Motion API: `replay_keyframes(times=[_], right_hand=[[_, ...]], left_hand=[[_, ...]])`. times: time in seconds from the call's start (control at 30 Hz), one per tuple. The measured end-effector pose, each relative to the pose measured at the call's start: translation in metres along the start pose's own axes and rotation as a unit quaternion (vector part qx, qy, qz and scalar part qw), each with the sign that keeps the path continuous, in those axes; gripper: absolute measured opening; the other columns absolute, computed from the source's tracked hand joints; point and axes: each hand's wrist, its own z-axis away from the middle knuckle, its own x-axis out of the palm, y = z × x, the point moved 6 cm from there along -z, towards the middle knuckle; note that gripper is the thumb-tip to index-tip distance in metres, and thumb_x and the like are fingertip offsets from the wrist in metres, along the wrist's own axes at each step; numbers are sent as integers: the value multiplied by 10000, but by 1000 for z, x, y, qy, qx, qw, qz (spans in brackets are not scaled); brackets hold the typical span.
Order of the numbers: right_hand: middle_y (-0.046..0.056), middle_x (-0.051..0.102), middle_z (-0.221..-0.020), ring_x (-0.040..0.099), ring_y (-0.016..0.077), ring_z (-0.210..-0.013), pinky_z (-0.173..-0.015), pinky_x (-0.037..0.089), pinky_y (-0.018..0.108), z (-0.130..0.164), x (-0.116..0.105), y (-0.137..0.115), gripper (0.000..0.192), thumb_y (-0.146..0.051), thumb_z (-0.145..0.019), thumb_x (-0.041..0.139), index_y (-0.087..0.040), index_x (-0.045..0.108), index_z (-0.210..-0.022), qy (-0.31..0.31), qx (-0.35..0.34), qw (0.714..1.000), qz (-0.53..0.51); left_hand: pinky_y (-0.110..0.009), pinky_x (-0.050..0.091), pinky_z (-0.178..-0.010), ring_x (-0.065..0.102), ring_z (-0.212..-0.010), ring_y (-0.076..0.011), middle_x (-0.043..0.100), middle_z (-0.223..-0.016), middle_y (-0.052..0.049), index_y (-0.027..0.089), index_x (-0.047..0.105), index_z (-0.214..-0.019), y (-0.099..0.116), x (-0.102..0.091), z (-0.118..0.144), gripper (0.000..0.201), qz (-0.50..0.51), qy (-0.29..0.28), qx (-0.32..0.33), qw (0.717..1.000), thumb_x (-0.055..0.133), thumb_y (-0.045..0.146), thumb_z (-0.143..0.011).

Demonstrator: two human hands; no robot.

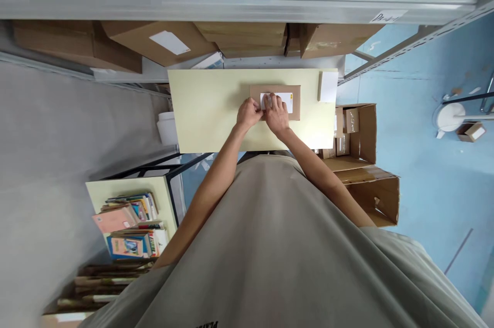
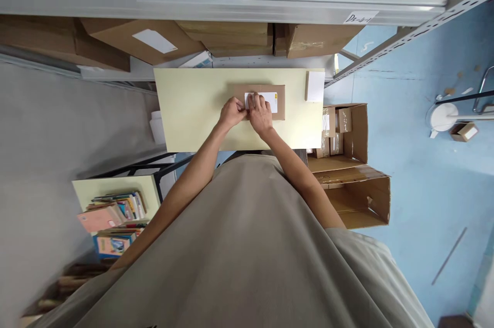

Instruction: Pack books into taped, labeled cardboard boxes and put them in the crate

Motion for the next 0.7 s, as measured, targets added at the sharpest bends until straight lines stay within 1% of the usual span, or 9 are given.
replay_keyframes(times=[0.1,0.2,0.3,0.4,0.6,0.7], right_hand=[[237,495,-1787,417,458,-1658,-1331,418,699,4,-1,-4,632,-228,-1175,324,-138,502,-1775,-33,-32,999,29],[232,529,-1749,440,438,-1625,-1309,446,658,3,-7,-8,634,-222,-1173,364,-153,479,-1792,-61,-53,994,67],[282,539,-1709,473,461,-1567,-1279,443,668,-8,-12,-15,676,-210,-1161,382,-91,391,-1826,-73,-33,992,101],[309,545,-1684,485,472,-1541,-1253,436,670,-11,-11,-24,710,-164,-1135,353,-60,352,-1837,-77,-12,990,115],[268,497,-1747,442,473,-1583,-1247,417,684,12,-5,-28,755,-137,-1110,313,-148,327,-1865,-90,-10,988,123],[284,509,-1719,457,469,-1563,-1251,415,678,0,-5,-28,733,-155,-1121,345,-138,351,-1854,-90,4,989,116]], left_hand=[[-431,613,-984,770,-996,-278,760,-924,-36,276,653,-878,-7,-1,0,271,25,-5,-9,1000,890,181,-787],[-416,605,-970,764,-971,-266,743,-891,-17,266,637,-889,-12,1,-1,295,44,-20,-17,999,895,187,-771],[-407,593,-972,753,-952,-252,736,-884,-6,259,637,-907,-15,3,-5,295,56,-24,-16,998,873,165,-757],[-402,588,-953,736,-916,-244,741,-877,-13,257,622,-867,-17,5,-7,298,72,-23,-10,997,860,129,-741],[-401,586,-943,727,-900,-243,751,-880,-17,262,626,-851,-20,5,-5,271,86,-18,15,996,808,86,-756],[-402,589,-965,721,-901,-239,753,-898,-22,257,632,-850,-18,5,-5,260,86,-12,29,996,811,91,-761]])
